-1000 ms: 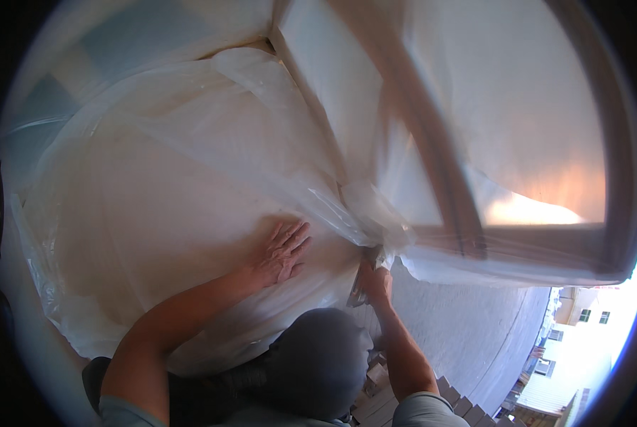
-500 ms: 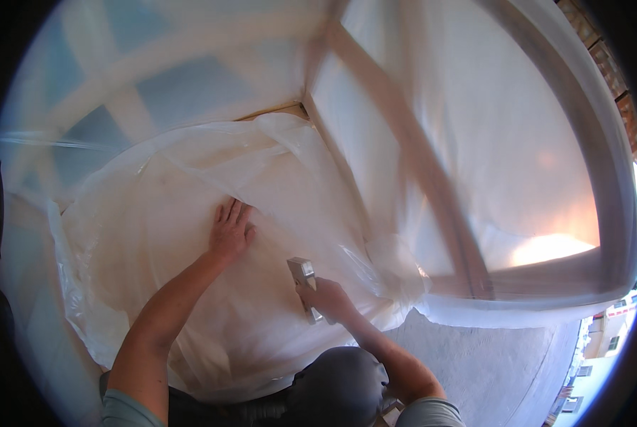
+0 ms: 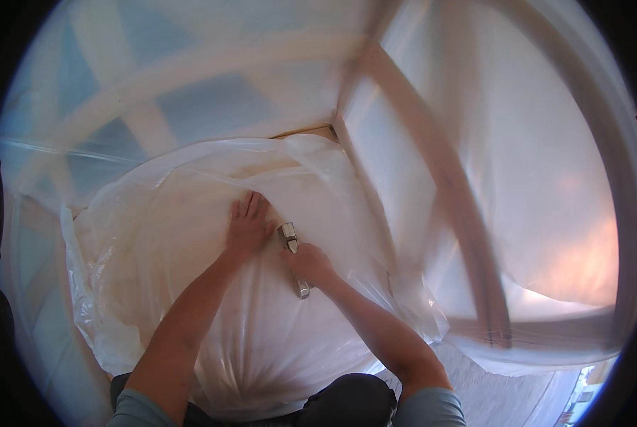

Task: The person wraps a wooden chair frame with a large white plastic sheet, smoothing it over the seat and backrest. They use a staple gun to secure the plastic to the underside of the chair, then lift and reposition the chair to continue stapling along the edges.

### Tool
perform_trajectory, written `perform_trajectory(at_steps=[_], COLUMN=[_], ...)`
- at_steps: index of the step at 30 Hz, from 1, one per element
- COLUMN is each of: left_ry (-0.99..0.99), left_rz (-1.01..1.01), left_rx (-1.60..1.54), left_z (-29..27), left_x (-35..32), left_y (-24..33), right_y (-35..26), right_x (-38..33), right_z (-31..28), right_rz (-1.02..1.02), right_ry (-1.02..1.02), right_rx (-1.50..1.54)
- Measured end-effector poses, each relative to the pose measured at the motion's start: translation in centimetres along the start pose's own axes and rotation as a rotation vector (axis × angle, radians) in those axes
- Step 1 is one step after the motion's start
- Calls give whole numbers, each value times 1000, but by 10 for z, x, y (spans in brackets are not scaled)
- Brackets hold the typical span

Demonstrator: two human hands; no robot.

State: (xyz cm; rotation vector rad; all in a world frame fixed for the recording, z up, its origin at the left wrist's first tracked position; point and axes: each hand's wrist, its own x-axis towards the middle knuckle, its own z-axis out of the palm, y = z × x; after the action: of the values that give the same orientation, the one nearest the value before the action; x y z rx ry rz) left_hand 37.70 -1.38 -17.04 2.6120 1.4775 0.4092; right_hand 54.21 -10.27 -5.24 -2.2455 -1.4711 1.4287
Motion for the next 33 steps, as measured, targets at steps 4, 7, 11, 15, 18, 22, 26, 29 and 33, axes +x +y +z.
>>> perform_trajectory(at_steps=[4,7,11,15,18,22,26,29,33], left_ry=[122,169,111,83,69,42,113,155,107], left_rz=[9,48,21,16,6,-26,20,18,12], left_rx=[5,-7,-31,-55,-38,-50,-46,-80,-94], left_z=[6,10,11,9,7,7,6,4,1], left_x=[11,28,38,39,40,39,39,38,39], left_y=[-8,-19,-23,-23,-22,-22,-24,-23,-21], right_y=[-18,-16,-14,-27,-38,-49,-45,-41,-48], right_x=[-12,-25,-41,-40,-11,76,157,167,125], right_z=[5,31,51,29,-9,-51,-102,-142,-196], right_rz=[11,-88,-155,-228,-119,-183,5,-64,-146], right_ry=[44,131,87,-104,50,713,528,710,820], right_rx=[-261,-474,-547,-678,-571,-455,-646,-363,328])
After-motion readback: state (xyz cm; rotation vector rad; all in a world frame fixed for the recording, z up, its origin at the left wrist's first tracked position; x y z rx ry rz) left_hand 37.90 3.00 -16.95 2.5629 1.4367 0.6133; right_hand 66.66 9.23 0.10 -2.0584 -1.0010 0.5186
